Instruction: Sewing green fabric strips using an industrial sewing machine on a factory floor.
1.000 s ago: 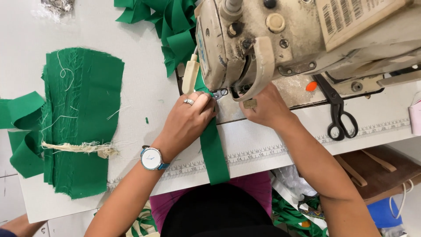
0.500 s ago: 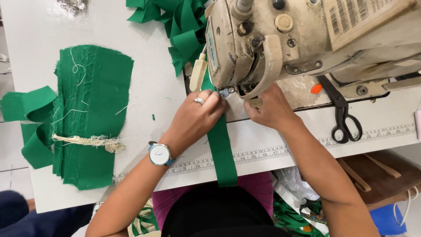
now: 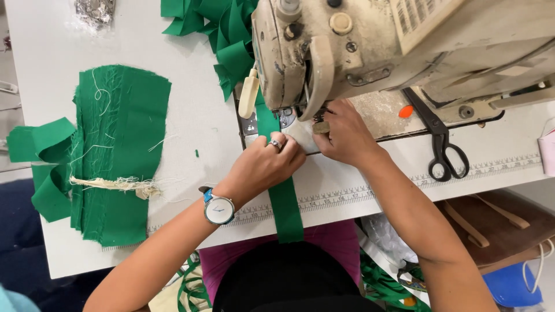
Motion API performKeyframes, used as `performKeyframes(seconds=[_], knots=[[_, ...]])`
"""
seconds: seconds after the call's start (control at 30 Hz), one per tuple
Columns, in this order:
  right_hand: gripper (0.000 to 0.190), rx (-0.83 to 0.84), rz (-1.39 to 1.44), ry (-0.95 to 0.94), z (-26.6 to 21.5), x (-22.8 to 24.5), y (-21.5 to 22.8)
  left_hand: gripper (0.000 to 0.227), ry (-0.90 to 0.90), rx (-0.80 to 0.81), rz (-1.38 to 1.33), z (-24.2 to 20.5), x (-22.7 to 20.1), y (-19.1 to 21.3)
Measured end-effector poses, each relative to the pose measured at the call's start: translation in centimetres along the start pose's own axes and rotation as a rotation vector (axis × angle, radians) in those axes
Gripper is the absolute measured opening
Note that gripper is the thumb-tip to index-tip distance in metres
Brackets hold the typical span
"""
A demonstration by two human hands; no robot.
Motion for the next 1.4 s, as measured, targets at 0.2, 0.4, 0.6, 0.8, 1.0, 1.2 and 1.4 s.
performKeyframes(seconds=[0.2, 0.4, 0.6, 0.8, 1.0, 1.2, 1.4], knots=[[0.018, -0.008, -0.065, 0.051, 0.0, 0.8, 0.3, 0.011, -0.064, -0.019, 0.0, -0.6, -1.0, 0.3], [0.043, -0.056, -0.099, 0.218, -0.2, 4.4, 1.5, 0.013, -0.044, -0.022, -0.036, -1.2, -1.6, 0.6], [0.046, -0.069, -0.163, 0.262, -0.8, 5.0, 0.3, 0.011, 0.051, -0.056, -0.149, -2.1, -1.0, 0.2], [0.05, -0.055, -0.201, 0.247, -1.2, 3.9, -0.8, 0.009, 0.114, -0.108, -0.189, -1.6, 0.1, 1.7], [0.047, -0.072, -0.206, 0.278, -0.6, 4.9, -0.2, 0.008, 0.145, -0.157, -0.19, -2.3, 0.7, 1.2], [0.048, -0.004, -0.219, 0.226, -0.6, 4.0, -1.4, 0.006, 0.151, -0.197, -0.181, -3.0, 1.4, -0.3], [0.054, 0.012, -0.223, 0.233, -0.4, 3.9, -1.5, 0.005, 0.166, -0.222, -0.199, -3.0, 2.7, -0.7]])
Point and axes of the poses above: each hand's wrist, its own z-axis towards the middle knuckle, its own y-axis out of the back of the hand, x = y × z, the point moved 10 cm from there along z, towards the middle knuckle, and after that the axes turned 6 degrees about -y, right-handed, at the moved point
